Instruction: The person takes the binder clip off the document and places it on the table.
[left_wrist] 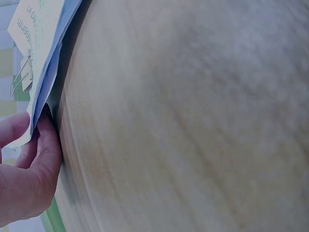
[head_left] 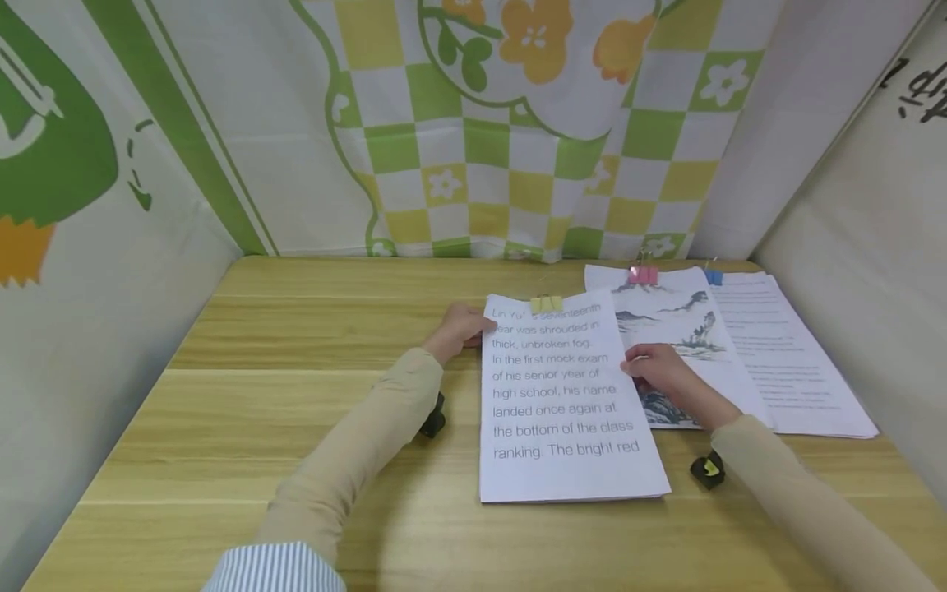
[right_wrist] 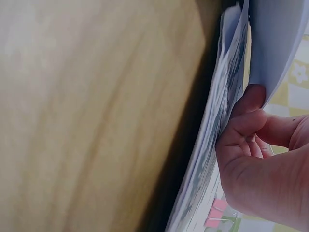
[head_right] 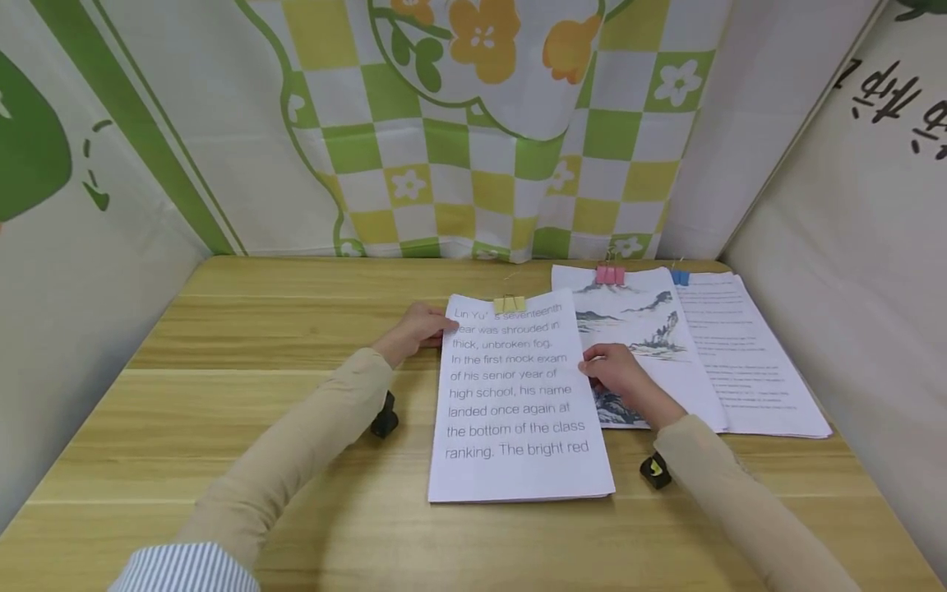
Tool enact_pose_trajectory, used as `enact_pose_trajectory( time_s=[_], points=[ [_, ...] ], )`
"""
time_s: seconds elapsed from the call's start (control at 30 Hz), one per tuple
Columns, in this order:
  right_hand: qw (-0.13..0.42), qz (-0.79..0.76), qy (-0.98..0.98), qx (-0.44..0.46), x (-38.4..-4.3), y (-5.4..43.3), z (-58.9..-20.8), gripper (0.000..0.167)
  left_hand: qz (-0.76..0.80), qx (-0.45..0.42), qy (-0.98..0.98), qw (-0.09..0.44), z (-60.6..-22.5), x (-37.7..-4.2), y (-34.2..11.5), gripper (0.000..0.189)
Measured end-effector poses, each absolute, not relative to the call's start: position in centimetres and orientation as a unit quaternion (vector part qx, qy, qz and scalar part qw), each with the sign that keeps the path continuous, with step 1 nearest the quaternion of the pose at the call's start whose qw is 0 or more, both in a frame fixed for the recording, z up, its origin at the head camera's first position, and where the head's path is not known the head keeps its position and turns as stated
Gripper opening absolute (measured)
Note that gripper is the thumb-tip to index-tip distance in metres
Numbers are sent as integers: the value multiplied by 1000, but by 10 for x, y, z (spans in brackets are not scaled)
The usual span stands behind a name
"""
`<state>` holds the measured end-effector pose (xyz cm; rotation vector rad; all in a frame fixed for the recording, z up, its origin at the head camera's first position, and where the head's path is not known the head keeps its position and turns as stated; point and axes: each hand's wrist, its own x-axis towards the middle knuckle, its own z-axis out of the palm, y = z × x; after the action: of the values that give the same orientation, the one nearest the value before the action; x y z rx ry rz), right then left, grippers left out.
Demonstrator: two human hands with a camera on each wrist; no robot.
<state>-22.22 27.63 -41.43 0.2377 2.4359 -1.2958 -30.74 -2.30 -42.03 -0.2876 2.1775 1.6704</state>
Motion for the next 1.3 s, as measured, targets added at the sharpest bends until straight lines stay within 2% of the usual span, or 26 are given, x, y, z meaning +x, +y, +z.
enact_pose_trajectory(
  time_s=[0.47, 0.77, 1.1, 1.3],
  points=[
    [195, -475, 856, 54, -198, 266, -413, 30, 585, -101, 778, 205, -420, -307, -29, 39],
    [195, -471, 859, 40, -188, 257, -415, 24, 572, -91, 789, 202, -423, -306, -36, 30],
    [230, -469, 852, 38, -185, 253, -413, 31, 570, -77, 789, 214, -419, -303, -42, 32],
    [242, -468, 849, 31, -197, 252, -407, 38, 557, -63, 799, 220, -418, -300, -45, 32]
  ],
)
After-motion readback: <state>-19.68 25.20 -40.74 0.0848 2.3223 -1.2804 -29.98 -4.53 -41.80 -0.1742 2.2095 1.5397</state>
